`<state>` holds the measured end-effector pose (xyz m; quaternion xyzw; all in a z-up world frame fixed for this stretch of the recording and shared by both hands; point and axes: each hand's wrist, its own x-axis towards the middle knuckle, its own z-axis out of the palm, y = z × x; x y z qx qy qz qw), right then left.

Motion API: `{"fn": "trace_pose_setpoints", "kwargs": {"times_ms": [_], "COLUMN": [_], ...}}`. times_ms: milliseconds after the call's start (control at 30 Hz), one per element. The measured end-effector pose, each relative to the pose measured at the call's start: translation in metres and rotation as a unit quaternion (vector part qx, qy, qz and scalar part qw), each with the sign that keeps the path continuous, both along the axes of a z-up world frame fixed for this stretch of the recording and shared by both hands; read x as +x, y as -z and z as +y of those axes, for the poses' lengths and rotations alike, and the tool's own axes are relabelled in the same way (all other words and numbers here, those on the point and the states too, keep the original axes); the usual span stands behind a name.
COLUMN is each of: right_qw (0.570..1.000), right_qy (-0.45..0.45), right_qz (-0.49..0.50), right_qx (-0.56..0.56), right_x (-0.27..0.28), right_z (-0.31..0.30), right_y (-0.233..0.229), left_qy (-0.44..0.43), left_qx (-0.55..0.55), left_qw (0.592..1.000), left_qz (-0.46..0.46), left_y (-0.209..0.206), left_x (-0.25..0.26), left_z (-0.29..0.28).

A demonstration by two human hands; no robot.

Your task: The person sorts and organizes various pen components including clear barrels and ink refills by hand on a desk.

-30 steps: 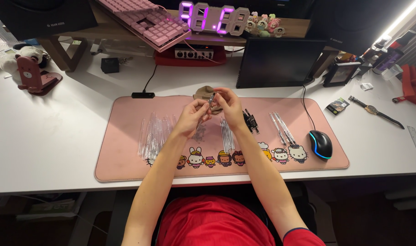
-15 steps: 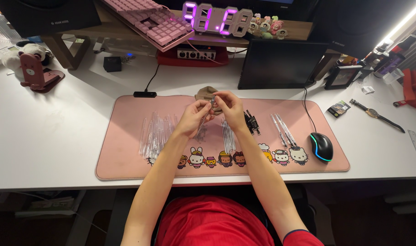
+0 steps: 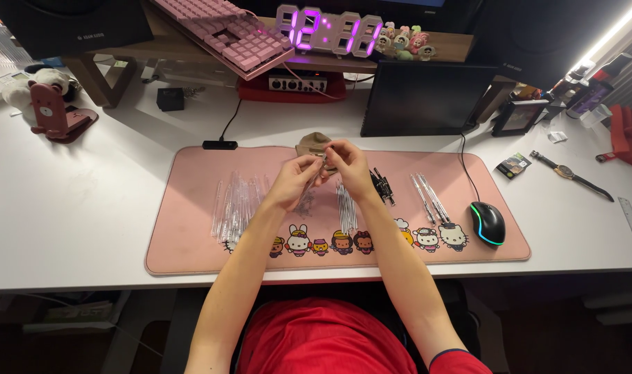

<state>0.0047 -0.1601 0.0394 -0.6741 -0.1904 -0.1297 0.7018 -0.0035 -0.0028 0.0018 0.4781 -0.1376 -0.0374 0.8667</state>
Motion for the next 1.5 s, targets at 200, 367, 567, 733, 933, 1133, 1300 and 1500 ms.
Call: {"fn": "trace_pose_setpoints", "kwargs": {"times_ms": [200, 367, 567, 733, 933, 1133, 1300, 1500], "right_qw": [0.997, 0.989, 0.998, 0.999, 0.994, 0.994, 0.98, 0.974], "right_qy": [0.033, 0.053, 0.042, -0.036, -0.083, -0.047, 0.02, -0.012], "right_qz": [0.015, 0.025, 0.005, 0.017, 0.068, 0.055, 0.075, 0.084], "right_qx": [0.074, 0.135, 0.05, -0.021, 0.009, 0.088, 0.185, 0.208], "right_x": [0.022, 0.02, 0.011, -0.007, -0.011, 0.019, 0.024, 0.022], "right_z": [-0.016, -0.025, -0.018, 0.002, 0.003, -0.011, -0.02, -0.016], "right_y": [0.015, 0.005, 0.005, -0.004, -0.009, 0.018, 0.014, 0.013], "left_qy": [0.016, 0.01, -0.042, -0.103, 0.011, 0.031, -0.008, -0.009], "left_qx": [0.057, -0.043, -0.076, -0.027, 0.101, 0.134, -0.002, 0.021], "left_qw": [0.997, 0.995, 0.995, 0.993, 0.995, 0.99, 0.997, 1.0], "left_qz": [0.05, 0.091, 0.049, 0.043, 0.002, -0.022, 0.075, 0.016], "left_y": [-0.048, -0.037, -0.031, -0.008, -0.031, -0.017, -0.034, -0.027], "left_x": [-0.031, -0.007, -0.001, 0.009, -0.021, -0.006, -0.006, -0.006], "left_z": [0.028, 0.047, 0.037, 0.025, 0.027, 0.029, 0.042, 0.029]}}
